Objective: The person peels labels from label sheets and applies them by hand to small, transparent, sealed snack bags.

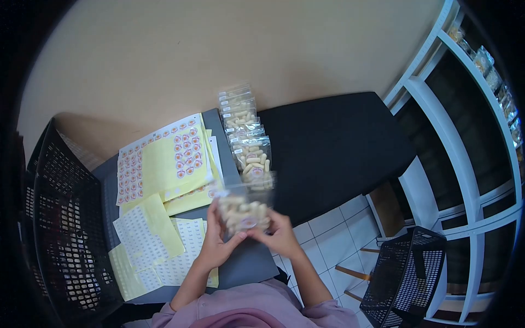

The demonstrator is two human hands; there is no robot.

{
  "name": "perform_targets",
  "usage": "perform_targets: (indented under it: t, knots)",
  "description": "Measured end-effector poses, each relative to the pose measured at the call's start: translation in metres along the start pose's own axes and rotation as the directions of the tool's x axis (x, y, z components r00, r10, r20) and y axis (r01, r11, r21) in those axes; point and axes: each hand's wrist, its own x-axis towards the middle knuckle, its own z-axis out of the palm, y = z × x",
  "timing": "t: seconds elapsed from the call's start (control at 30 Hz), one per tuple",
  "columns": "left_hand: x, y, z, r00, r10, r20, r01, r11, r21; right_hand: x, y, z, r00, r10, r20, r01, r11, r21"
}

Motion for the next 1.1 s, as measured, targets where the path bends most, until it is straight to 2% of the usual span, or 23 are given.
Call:
perform_targets:
  t: [0.03, 0.13, 0.17, 0.2, 0.27, 0.33, 0.4, 0.47, 0.53, 0.57, 0.67, 0.9, 1.1]
  knots:
    - [-0.001, 0.001, 0.001, 0.985, 0.168, -0.034, -0.160, 0.973, 0.168, 0.001, 0.001, -0.008, 0.990, -0.070, -0.122, 0.075, 0.997, 0.037]
    - [-0.003, 0.011, -0.016, 0.985, 0.131, -0.111, -0.121, 0.988, 0.096, 0.009, 0.005, -0.038, 0.899, -0.179, -0.400, 0.221, 0.973, 0.063]
    - [-0.004, 0.015, -0.021, 0.978, 0.143, -0.155, -0.128, 0.986, 0.104, 0.014, 0.009, -0.048, 0.886, -0.177, -0.428, 0.205, 0.978, 0.021]
    - [-0.005, 0.016, -0.026, 0.976, 0.147, -0.160, -0.131, 0.986, 0.103, 0.017, 0.019, -0.056, 0.889, -0.179, -0.422, 0.206, 0.978, 0.019]
    - [-0.006, 0.019, -0.033, 0.964, 0.112, -0.242, -0.099, 0.993, 0.063, 0.025, 0.044, -0.070, 0.934, -0.125, -0.334, 0.102, 0.991, -0.085]
    - [-0.007, 0.020, -0.034, 0.950, 0.133, -0.282, -0.112, 0.990, 0.087, 0.034, 0.062, -0.067, 0.965, -0.121, -0.232, 0.097, 0.989, -0.116]
    - [-0.010, 0.019, -0.035, 0.946, 0.131, -0.296, -0.083, 0.982, 0.172, 0.042, 0.068, -0.062, 0.988, -0.019, -0.153, -0.008, 0.985, -0.172]
    - [-0.013, 0.018, -0.035, 0.941, 0.131, -0.312, -0.081, 0.982, 0.170, 0.053, 0.070, -0.056, 0.988, -0.048, -0.148, 0.017, 0.979, -0.203]
    - [-0.016, 0.017, -0.035, 0.935, 0.134, -0.329, -0.082, 0.982, 0.169, 0.059, 0.058, -0.049, 0.980, -0.092, -0.177, 0.017, 0.923, -0.384]
    - [-0.017, 0.017, -0.036, 0.934, 0.125, -0.334, -0.079, 0.986, 0.146, 0.062, 0.059, -0.050, 0.971, -0.184, -0.153, 0.078, 0.848, -0.524]
    - [-0.018, 0.019, -0.038, 0.929, 0.126, -0.347, -0.083, 0.987, 0.136, 0.068, 0.055, -0.050, 0.944, -0.275, -0.182, 0.110, 0.784, -0.611]
    - [-0.022, 0.021, -0.040, 0.920, 0.143, -0.364, -0.094, 0.985, 0.148, 0.076, 0.063, -0.053, 0.897, -0.340, -0.283, 0.082, 0.757, -0.648]
    - [-0.029, 0.021, -0.043, 0.929, 0.143, -0.343, -0.097, 0.984, 0.148, 0.067, 0.061, -0.054, 0.952, -0.268, -0.147, 0.091, 0.706, -0.703]
